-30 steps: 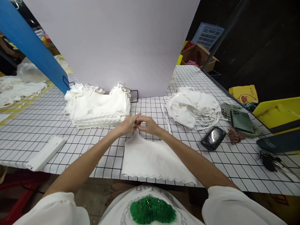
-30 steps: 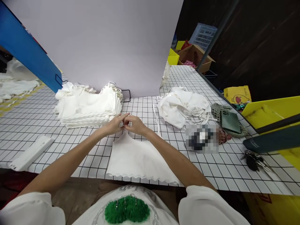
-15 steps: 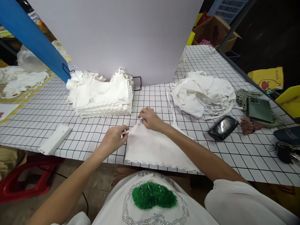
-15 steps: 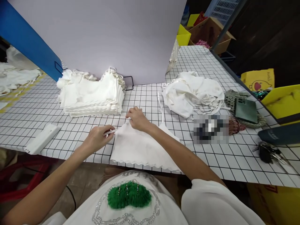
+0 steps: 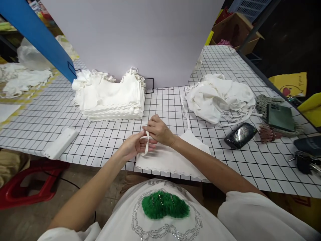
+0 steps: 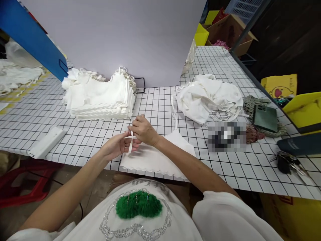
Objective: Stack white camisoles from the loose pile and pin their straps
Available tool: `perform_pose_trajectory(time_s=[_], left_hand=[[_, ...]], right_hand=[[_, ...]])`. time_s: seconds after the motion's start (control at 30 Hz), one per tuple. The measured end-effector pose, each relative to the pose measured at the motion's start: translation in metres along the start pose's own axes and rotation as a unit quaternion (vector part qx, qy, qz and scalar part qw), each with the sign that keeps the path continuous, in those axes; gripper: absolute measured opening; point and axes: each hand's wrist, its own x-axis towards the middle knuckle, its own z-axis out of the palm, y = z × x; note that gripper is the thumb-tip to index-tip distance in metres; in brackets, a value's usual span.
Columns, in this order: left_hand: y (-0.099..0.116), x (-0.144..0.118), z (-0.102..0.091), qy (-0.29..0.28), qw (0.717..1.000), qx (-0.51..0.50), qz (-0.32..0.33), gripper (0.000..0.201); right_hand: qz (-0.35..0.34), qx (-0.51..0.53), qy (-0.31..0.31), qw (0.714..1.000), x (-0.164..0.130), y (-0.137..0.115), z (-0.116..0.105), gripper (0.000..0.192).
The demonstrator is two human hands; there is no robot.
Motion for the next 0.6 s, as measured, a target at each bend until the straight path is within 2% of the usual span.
perform_pose_trajectory(time_s=[0.07, 0.17, 0.37, 0.5, 0.6], left_hand=[[-0.003, 0.008, -0.002, -0.001, 1.0, -0.03, -0.005, 0.032], [-0.012, 0.008, -0.006, 0.012, 0.999, -0.021, 0.032, 0.034], [-0.024, -0.028, -0.021, 0.083, 0.986, 0.105, 0.104, 0.036], [-0.025, -0.049, -0.032, 0.092, 0.983, 0.122, 0.101, 0.036], [-0.025, -0.059, -0.039, 0.09, 0.988, 0.109, 0.068, 0.037]], right_hand=[[0.005, -0.007, 0.012, 1.0, -0.002, 0.003, -0.002, 0.033], [0.031, -0.016, 0.014, 0.999, -0.006, 0.01, -0.003, 0.034], [0.111, -0.009, 0.031, 0.993, -0.013, 0.027, -0.003, 0.035], [0.158, 0.011, 0.037, 0.987, -0.013, 0.036, -0.003, 0.036], [0.184, 0.018, 0.043, 0.982, -0.014, 0.042, -0.002, 0.038]])
